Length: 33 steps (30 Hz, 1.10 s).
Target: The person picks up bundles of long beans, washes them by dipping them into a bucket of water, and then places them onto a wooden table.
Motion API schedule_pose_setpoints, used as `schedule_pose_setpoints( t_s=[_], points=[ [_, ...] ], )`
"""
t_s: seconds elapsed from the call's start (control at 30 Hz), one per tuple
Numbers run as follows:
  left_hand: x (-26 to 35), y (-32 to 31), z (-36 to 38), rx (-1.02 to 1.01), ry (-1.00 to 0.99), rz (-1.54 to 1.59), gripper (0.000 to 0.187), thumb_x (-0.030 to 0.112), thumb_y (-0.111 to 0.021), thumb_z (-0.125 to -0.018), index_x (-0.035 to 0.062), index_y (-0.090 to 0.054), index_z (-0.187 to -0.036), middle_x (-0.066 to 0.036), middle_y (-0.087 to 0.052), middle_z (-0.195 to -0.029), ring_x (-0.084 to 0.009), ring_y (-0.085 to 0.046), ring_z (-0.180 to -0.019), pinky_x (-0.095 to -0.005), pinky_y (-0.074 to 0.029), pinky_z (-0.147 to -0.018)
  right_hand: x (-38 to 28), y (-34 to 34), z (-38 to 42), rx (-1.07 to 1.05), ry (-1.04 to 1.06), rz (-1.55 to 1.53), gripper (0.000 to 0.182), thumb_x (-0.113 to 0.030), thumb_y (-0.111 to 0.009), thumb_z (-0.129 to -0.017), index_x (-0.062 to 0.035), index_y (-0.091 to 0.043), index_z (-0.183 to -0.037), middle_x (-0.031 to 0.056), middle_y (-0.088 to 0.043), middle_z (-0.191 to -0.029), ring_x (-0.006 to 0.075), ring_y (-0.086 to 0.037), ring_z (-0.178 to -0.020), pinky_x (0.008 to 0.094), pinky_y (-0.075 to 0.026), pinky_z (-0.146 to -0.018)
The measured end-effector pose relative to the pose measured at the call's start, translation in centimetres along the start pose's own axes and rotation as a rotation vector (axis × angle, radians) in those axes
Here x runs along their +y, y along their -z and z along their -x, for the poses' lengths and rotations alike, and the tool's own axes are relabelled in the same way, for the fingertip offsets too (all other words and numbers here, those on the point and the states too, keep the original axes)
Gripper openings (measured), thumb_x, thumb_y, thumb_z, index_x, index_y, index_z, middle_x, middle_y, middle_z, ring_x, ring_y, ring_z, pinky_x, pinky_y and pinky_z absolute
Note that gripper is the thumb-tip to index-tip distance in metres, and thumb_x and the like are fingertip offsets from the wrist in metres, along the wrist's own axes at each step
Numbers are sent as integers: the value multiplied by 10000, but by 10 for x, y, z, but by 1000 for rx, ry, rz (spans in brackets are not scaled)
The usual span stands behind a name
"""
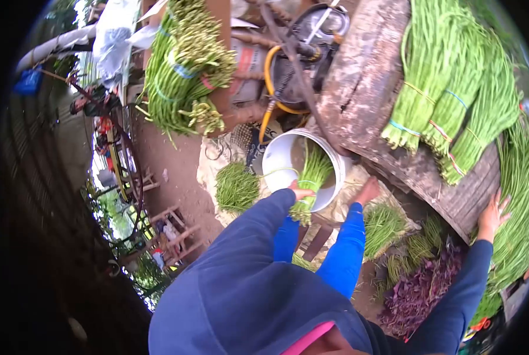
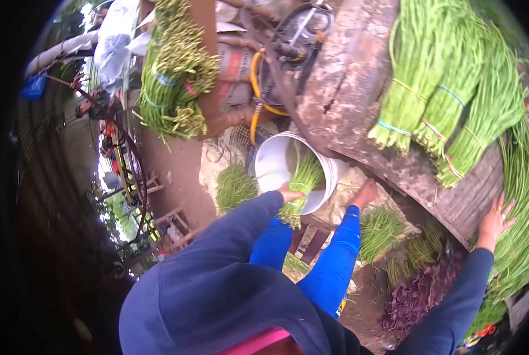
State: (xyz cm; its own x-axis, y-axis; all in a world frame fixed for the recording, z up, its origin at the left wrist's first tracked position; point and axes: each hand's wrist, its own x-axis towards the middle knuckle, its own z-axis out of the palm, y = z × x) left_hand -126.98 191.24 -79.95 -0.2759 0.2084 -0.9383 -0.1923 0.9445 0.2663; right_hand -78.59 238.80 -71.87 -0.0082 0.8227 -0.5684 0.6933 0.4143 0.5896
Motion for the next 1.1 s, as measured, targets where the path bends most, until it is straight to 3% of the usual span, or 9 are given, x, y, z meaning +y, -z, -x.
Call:
schedule_pose_setpoints(
  t_s=[0.13, 0.3, 0.4, 0.47, 0.57, 0.73, 0.93, 1.07, 1.1],
  points=[
    [-10, -13, -27, 47, 145, 137, 944, 263, -878, -599, -83, -404, -1338, -177, -609, -1214, -252, -619, -1066, -374, -507, -918, -36, -23, 41, -204, 338, -322, 258, -240, -556, -854, -47, -679, -971, 226, -669, -1028, 396, -661, -923, 501, -509, -848],
    [15, -12, -27, -112, 206, 311, 798, 282, -851, -652, -59, -487, -1275, -152, -630, -1164, -213, -650, -987, -341, -535, -839, -168, 98, 230, -728, 884, -1090, 595, -354, -639, -892, -22, -491, -1363, 190, -532, -1361, 283, -523, -1255, 370, -397, -1054],
    [33, -2, 0, -238, 138, 367, 513, 253, -789, -751, 39, -615, -1184, -77, -680, -1079, -169, -657, -958, -315, -527, -823, -305, 61, 270, -869, 668, -1736, 750, -479, -606, -913, -28, -350, -1455, 152, -474, -1417, 276, -505, -1258, 370, -390, -1056],
    [44, 6, 22, -276, 138, 476, 432, 274, -743, -807, 86, -637, -1181, -46, -691, -1060, -144, -653, -962, -314, -514, -847, -362, 101, 286, -1178, 115, -2024, 780, -520, -572, -915, -43, -311, -1475, 167, -515, -1369, 261, -465, -1298, 381, -366, -1075],
    [37, 20, 29, -400, 220, 505, 532, 436, -603, -907, 95, -544, -1312, -97, -619, -1228, -199, -584, -1119, -363, -458, -958, -461, 58, 270, -1734, 125, -2304, 654, -395, -652, -890, -149, -370, -1426, 115, -589, -1216, 280, -605, -1082, 450, -524, -874],
    [97, 126, 49, -617, -111, -144, 763, 684, -404, -916, 73, -509, -1361, -137, -498, -1395, -229, -409, -1323, -372, -272, -1122, -453, 93, 306, -1464, 147, -2327, 693, -129, -680, -839, -155, -327, -1435, 113, -574, -1203, 265, -636, -992, 423, -573, -738],
    [27, 175, 10, 376, -719, -34, 426, 247, -671, -869, 31, -580, -1225, -129, -603, -1135, -209, -574, -1075, -363, -476, -906, -417, 112, 322, -1440, 502, -2273, 815, -102, -673, -809, -140, -235, -1494, 138, -512, -1312, 262, -594, -1091, 379, -544, -831],
    [-43, 138, -32, 620, -454, -532, 853, 233, -725, -783, 47, -256, -1471, -252, -471, -1326, -374, -454, -1244, -439, -357, -1058, -482, 79, 276, -1161, 34, -2096, 771, -299, -752, -757, -19, -412, -1390, 145, -620, -1172, 212, -622, -1022, 331, -503, -875],
    [-64, 133, -51, 331, -543, -89, 1011, 216, -735, -766, 43, -66, -1504, -296, -385, -1383, -429, -371, -1300, -453, -300, -1098, -521, 54, 251, -1112, -3, -1842, 572, -249, -739, -774, -4, -511, -1238, 118, -648, -1024, 218, -650, -865, 338, -536, -758]
  ],
)
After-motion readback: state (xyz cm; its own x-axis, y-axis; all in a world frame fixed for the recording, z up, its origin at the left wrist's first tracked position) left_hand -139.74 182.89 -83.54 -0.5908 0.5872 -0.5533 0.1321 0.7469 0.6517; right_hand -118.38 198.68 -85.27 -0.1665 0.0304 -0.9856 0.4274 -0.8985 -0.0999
